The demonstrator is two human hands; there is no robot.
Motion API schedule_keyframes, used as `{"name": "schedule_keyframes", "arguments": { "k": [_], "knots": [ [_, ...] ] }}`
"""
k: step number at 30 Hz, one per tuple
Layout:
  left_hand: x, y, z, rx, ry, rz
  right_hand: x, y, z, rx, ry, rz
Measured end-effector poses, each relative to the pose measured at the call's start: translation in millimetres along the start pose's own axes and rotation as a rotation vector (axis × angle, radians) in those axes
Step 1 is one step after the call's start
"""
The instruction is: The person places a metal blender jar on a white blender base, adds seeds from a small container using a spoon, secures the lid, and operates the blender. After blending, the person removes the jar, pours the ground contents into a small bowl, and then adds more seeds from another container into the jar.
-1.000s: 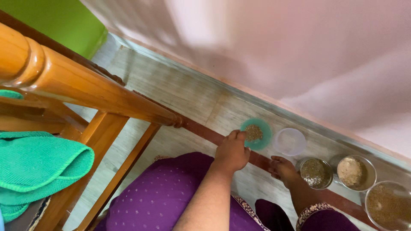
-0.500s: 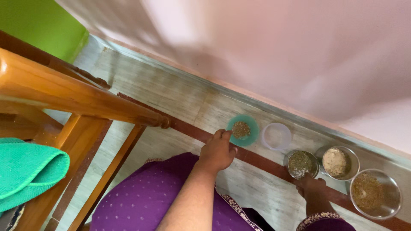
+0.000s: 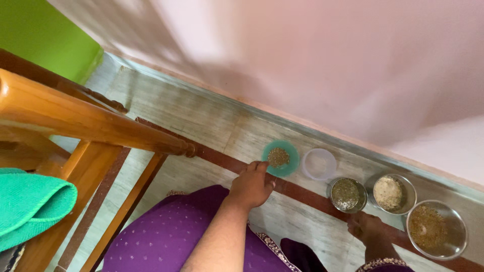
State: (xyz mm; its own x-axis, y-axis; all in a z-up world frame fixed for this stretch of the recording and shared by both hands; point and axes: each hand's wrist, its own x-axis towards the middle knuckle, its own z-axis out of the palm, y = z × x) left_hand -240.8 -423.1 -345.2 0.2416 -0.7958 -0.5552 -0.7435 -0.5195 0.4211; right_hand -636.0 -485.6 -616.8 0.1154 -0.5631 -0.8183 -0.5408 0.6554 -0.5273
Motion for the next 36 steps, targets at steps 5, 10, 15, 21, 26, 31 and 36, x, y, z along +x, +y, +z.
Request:
{"name": "schedule_keyframes", "arguments": {
  "k": [5,10,15,21,26,31,36],
  "knots": [
    [-6.6,-7.8,2.4,0.022,-0.035,0.003,27.7,-9.0,27.1,0.484,0.197,0.394],
    [-11.2,-7.9,-2.3,0.040,-0.053,0.000,32.0,-11.7,32.8,0.488,0.228,0.386],
    [-6.3,0.7,-0.6,0.045,-0.069,-0.014,19.6,-16.1,13.3,0.513,0.416,0.435],
    [-2.8,1.6,5.9,0.086,-0.072,-0.002,25.5,-9.4,-22.0,0.784,0.559,0.291],
    [-2.2,0.5,7.3,0.092,-0.059,0.017,48.2,-4.9,-43.3,1.028,0.466,0.211],
    [-5.0,5.6,8.7,0.117,-0.068,0.036,45.7,-5.3,-50.9,1.233,0.509,0.028],
    [-13.3,11.8,3.7,0.114,-0.060,0.039,17.4,-5.2,-41.1,0.632,0.708,-0.231]
  ]
}}
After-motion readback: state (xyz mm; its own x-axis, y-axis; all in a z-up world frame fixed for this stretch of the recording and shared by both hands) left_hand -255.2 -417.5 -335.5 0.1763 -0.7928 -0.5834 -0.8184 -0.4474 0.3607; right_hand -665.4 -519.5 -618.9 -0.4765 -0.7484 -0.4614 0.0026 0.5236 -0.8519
